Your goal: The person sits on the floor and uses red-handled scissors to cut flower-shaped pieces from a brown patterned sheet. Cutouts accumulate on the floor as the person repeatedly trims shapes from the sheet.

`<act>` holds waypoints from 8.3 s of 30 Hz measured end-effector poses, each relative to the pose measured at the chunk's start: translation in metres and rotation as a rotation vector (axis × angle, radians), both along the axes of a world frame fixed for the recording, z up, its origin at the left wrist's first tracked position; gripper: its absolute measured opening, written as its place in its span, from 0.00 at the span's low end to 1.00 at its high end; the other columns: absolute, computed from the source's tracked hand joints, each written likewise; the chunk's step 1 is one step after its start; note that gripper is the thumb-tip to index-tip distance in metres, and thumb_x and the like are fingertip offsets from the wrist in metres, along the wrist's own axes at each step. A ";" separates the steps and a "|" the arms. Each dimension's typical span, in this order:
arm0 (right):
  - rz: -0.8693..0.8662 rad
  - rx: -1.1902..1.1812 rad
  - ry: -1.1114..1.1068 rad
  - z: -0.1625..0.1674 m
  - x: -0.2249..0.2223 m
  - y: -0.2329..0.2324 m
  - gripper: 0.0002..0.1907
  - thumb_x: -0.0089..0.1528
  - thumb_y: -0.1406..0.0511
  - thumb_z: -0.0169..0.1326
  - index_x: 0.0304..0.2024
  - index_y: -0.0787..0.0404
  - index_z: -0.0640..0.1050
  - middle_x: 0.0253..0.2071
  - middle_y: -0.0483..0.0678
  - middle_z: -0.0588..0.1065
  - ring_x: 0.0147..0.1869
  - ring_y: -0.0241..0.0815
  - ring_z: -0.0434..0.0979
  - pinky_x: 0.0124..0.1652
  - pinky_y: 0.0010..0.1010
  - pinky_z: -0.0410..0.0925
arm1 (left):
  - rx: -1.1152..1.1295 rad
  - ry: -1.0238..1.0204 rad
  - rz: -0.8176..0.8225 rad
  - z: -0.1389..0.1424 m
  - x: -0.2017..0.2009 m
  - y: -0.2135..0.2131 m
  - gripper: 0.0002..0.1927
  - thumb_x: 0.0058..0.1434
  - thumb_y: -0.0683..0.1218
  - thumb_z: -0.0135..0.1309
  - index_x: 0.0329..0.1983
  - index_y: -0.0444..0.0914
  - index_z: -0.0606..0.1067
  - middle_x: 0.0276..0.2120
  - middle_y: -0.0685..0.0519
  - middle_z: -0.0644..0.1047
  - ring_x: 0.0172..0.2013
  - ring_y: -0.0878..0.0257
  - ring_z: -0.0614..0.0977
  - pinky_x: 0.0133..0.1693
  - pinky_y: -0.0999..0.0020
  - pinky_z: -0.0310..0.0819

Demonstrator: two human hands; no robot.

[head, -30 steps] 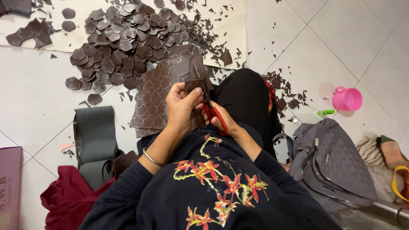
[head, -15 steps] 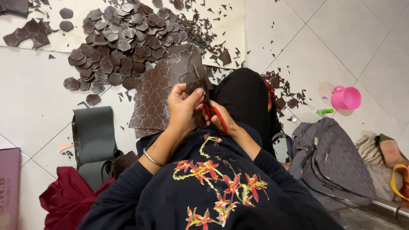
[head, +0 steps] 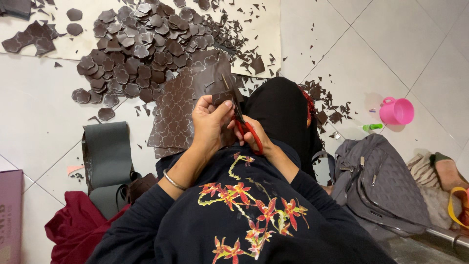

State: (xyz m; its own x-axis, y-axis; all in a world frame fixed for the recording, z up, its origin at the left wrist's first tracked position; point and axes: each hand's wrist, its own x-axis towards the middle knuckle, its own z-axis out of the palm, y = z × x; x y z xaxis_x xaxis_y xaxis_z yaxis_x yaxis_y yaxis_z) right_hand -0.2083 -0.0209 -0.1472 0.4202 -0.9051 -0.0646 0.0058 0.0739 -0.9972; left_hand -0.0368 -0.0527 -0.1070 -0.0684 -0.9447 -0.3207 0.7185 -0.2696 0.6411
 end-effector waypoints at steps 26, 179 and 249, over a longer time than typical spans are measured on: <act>0.120 0.006 0.047 0.009 0.003 -0.001 0.55 0.47 0.22 0.47 0.47 0.62 0.71 0.27 0.39 0.65 0.28 0.28 0.64 0.30 0.19 0.64 | -0.181 -0.253 0.030 0.011 0.019 -0.008 0.12 0.60 0.35 0.61 0.45 0.33 0.73 0.37 0.52 0.81 0.32 0.70 0.81 0.36 0.75 0.77; 0.139 0.107 -0.021 0.000 -0.007 0.001 0.43 0.50 0.26 0.53 0.34 0.57 0.68 0.23 0.36 0.63 0.23 0.27 0.60 0.24 0.20 0.56 | -0.089 -0.398 -0.269 0.009 0.062 -0.024 0.06 0.57 0.38 0.64 0.34 0.35 0.78 0.28 0.55 0.80 0.26 0.70 0.79 0.29 0.76 0.75; -0.197 0.284 -0.137 -0.003 -0.002 -0.009 0.10 0.66 0.63 0.54 0.35 0.62 0.70 0.19 0.42 0.67 0.18 0.34 0.65 0.20 0.25 0.61 | 0.109 -0.180 -0.294 -0.026 0.010 0.001 0.07 0.63 0.41 0.58 0.43 0.37 0.75 0.38 0.54 0.81 0.36 0.67 0.82 0.39 0.70 0.81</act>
State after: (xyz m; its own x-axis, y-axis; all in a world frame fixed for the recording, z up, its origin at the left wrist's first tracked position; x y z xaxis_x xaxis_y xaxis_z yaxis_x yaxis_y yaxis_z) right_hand -0.2108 -0.0300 -0.1506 0.2618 -0.9237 -0.2799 0.1792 0.3315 -0.9263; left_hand -0.0273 -0.0516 -0.1329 -0.2652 -0.8528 -0.4500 0.4783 -0.5215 0.7066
